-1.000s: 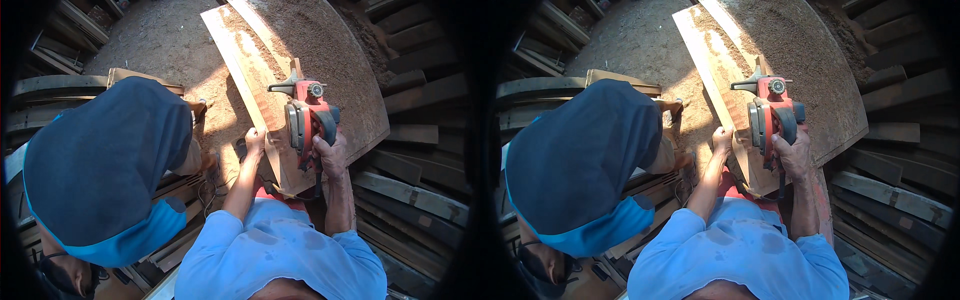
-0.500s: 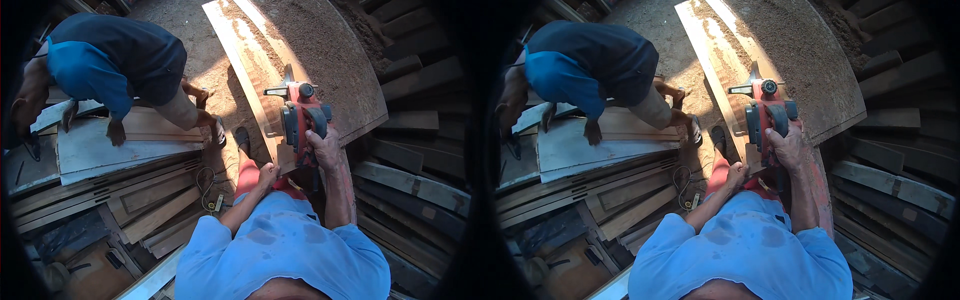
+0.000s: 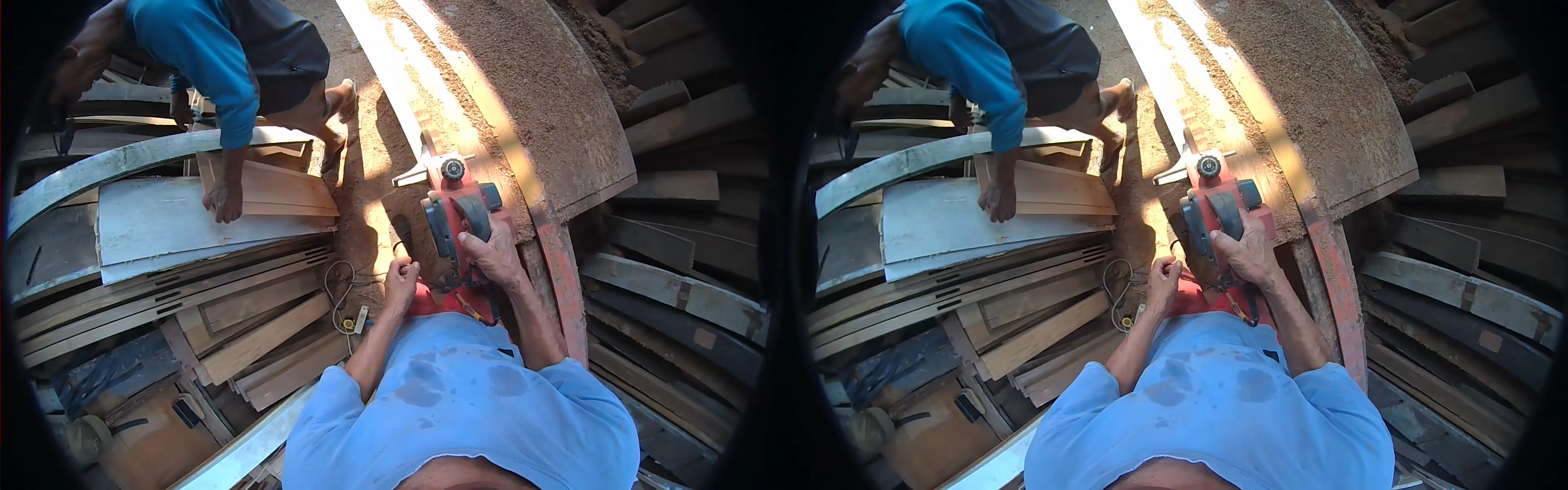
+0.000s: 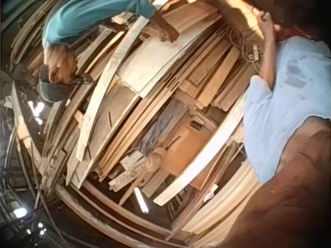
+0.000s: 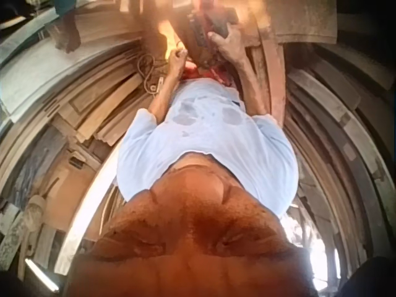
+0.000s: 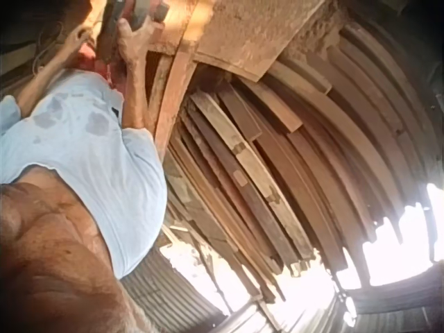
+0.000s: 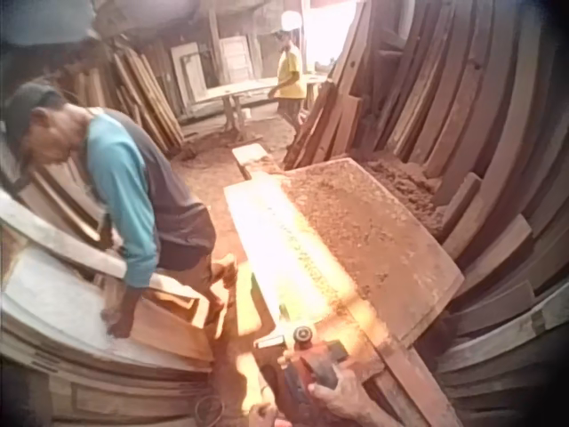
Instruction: The person sands the surface of a wooden board using a hand-held belt sander, moving the tool across the wood while bracing the board with their other hand.
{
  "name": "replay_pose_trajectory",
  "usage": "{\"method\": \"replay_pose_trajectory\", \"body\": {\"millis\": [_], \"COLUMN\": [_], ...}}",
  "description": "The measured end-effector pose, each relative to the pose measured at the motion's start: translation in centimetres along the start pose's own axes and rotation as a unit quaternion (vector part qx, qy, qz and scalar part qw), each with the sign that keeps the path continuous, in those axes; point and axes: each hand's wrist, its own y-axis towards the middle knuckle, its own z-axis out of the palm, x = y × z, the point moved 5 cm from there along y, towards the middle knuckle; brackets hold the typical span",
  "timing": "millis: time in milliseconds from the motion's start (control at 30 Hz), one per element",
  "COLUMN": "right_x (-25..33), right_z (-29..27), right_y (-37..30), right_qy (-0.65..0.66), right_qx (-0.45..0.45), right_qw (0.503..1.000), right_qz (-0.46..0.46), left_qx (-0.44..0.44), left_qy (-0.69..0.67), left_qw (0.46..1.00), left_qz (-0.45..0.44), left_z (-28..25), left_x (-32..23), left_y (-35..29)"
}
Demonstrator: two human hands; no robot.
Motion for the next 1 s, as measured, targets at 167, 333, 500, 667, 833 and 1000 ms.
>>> {"method": "replay_pose_trajectory", "body": {"millis": [167,333,500,667,833,1000], "right_x": [-1.9,-3.4,-7.3,-10.5,-10.5,-8.7], "right_z": [2.7,4.5,4.0,3.2,3.1,4.3], "right_y": [-1.7,-3.6,-5.6,-6.4,-3.9,1.1], "right_qy": [-0.039,-0.027,-0.019,-0.044,-0.055,-0.08], "right_qx": [0.02,0.044,0.025,0.01,-0.009,-0.001], "right_qw": [0.998,0.999,0.999,0.997,0.998,0.997], "right_qz": [-0.049,-0.014,0.019,0.057,0.032,0.016], "left_qx": [-0.007,-0.011,0.023,0.056,0.007,0.055], "left_qy": [-0.035,0.038,0.142,0.107,0.143,0.042], "left_qw": [0.999,0.99,0.986,0.99,0.986,0.994], "left_qz": [0.041,0.138,0.086,0.074,0.09,0.083], "left_z": [-1.0,0.1,1.9,3.6,3.6,3.0], "left_x": [-7.6,-8.7,-7.0,-3.4,-6.5,-8.9], "left_y": [-2.6,-3.8,-4.2,-3.3,-1.3,3.7]}}
